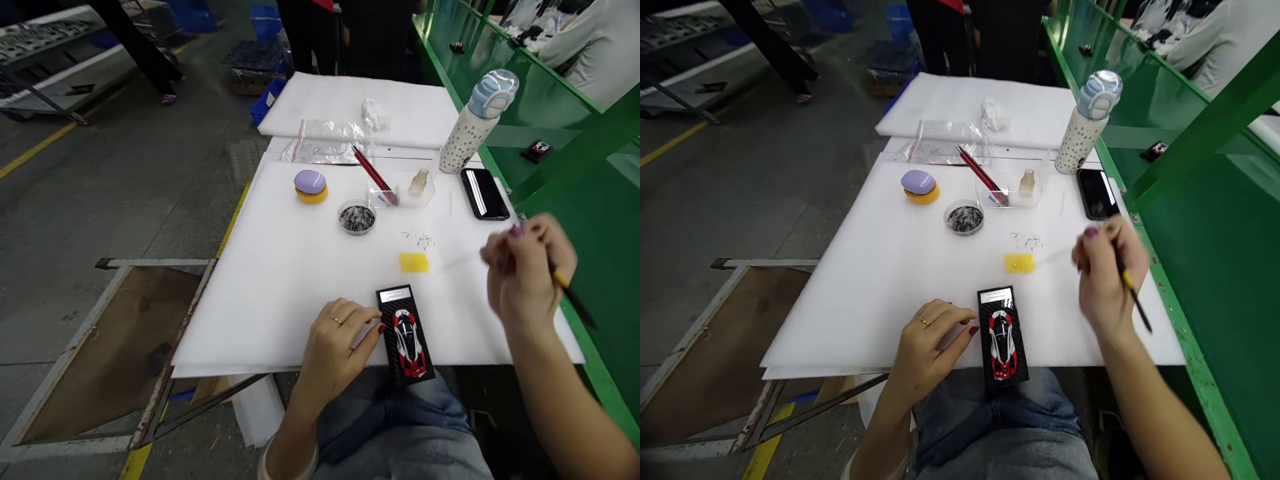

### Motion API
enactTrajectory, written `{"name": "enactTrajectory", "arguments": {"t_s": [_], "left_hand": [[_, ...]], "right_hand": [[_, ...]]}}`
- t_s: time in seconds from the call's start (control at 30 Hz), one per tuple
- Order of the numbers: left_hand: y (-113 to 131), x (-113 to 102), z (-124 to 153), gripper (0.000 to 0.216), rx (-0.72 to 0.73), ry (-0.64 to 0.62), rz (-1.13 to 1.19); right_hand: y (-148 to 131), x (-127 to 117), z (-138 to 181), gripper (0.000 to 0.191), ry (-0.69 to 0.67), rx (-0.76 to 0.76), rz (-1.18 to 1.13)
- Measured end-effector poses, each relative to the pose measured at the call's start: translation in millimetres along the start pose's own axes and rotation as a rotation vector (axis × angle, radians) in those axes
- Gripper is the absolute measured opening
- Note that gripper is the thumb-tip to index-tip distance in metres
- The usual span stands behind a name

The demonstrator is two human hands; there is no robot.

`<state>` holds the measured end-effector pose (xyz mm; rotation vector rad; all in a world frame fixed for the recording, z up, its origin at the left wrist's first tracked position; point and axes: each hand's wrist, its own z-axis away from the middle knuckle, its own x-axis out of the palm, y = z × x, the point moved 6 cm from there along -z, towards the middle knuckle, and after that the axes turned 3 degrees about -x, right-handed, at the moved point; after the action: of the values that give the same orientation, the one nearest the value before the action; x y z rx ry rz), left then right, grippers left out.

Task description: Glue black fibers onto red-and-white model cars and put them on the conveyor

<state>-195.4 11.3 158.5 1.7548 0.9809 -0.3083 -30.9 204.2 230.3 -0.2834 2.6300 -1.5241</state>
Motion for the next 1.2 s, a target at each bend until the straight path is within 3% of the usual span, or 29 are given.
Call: {"name": "enactTrajectory", "arguments": {"t_s": [0.1, 0.17, 0.57, 0.8, 0.87, 0.93, 1.07, 1.13, 1.2], "left_hand": [[0.7, -0.1, 0.2, 0.006, -0.002, 0.004, -0.023], [0.8, -0.5, 0.4, 0.007, -0.002, 0.008, -0.034], [3.0, -0.7, 1.1, 0.006, 0.010, 0.023, -0.078], [2.5, -2.3, 1.1, 0.008, 0.004, 0.007, -0.091], [4.1, -3.3, 0.1, 0.014, 0.020, -0.009, -0.086], [8.2, -1.3, -1.0, 0.042, 0.059, -0.067, -0.086], [17.1, 17.9, 0.7, 0.116, 0.147, -0.337, -0.208], [17.5, 26.9, 2.5, 0.130, 0.153, -0.423, -0.285], [16.1, 32.4, 3.8, 0.131, 0.140, -0.455, -0.319]], "right_hand": [[23.8, -0.6, 73.0, 0.035, -0.003, 0.417, -0.283], [32.3, -0.3, 100.2, 0.037, 0.039, 0.503, -0.329], [42.2, -6.4, 114.3, 0.037, 0.027, 0.480, -0.205], [34.2, -4.8, 109.3, 0.037, 0.095, 0.467, -0.301], [27.6, -10.9, 100.6, 0.036, 0.097, 0.429, -0.265], [17.0, -18.7, 80.3, 0.032, 0.054, 0.306, -0.068], [-14.5, -16.9, 8.3, 0.030, 0.024, -0.191, 0.442], [-20.0, -2.3, -30.8, 0.029, 0.003, -0.358, 0.523], [-15.2, 15.2, -63.9, 0.025, -0.027, -0.418, 0.552]]}}
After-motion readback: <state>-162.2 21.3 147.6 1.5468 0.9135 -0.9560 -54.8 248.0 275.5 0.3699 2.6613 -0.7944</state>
